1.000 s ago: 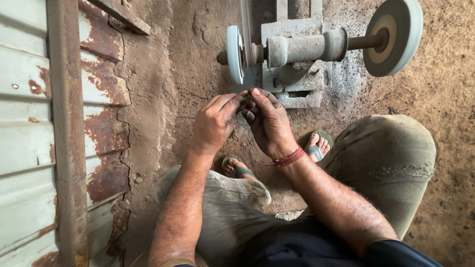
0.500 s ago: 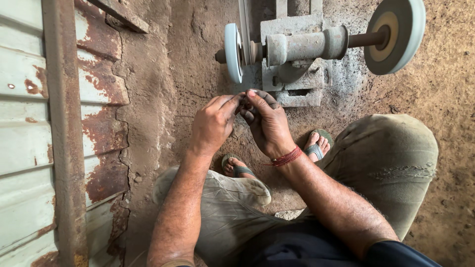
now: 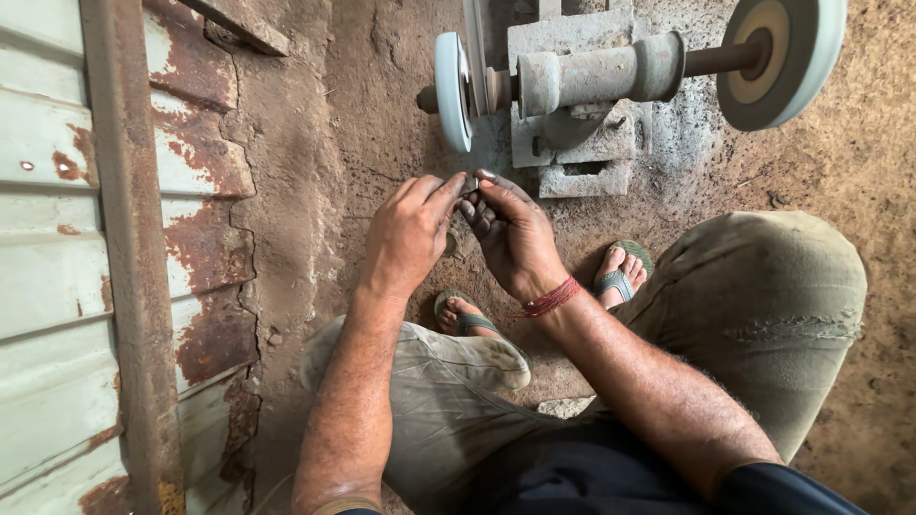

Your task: The person retrieves a small metal tool and a container of liquid, then squats to sharpen the tool on a bench grinder. They repeatedly press the tool against the spinning wheel, rotating it to sharpen different edges.

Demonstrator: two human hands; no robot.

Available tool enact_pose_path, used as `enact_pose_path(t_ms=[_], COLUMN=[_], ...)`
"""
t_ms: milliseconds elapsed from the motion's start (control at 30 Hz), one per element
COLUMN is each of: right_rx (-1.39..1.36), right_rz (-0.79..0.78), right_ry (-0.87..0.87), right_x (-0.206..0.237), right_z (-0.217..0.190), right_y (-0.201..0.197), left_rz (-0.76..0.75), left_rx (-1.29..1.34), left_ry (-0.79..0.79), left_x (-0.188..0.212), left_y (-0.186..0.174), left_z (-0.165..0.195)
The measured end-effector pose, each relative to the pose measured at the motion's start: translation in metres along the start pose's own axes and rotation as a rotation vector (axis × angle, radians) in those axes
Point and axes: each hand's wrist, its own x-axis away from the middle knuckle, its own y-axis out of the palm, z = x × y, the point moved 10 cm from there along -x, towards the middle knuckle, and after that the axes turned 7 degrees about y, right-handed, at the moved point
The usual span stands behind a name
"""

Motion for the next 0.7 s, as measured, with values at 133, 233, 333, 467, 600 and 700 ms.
enact_pose_path(t_ms=[133,233,333,467,600,700], right_rx=[-0.003,-0.006,-0.024,-0.051,-0.056,-0.039], right_rz=[0.01,0.019,0.039,0.068,0.059,0.049], right_ry=[0.002,0.001,0.014,0.04,0.057,0.039], right_x=[-0.002,-0.003,-0.003,-0.004,-0.005,-0.003], right_z=[0.001,0.003,0.007,0.011,0.012,0.01], right_y=[-0.004,-0.006,-0.01,-0.013,-0.011,-0.008], left_rz=[-0.014,-0.016,-0.041,-0.054,-0.064,-0.069], left_rx=[-0.011,-0.019,0.009,0.043,0.078,0.088], left_ry=[-0.011,-0.016,-0.028,-0.063,-0.1,-0.106], left_x=[-0.001,0.0,0.0,0.002,0.003,0.002], left_y=[-0.002,-0.001,0.005,0.01,0.009,0.006], left_z=[0.002,0.002,-0.002,-0.008,-0.011,-0.009])
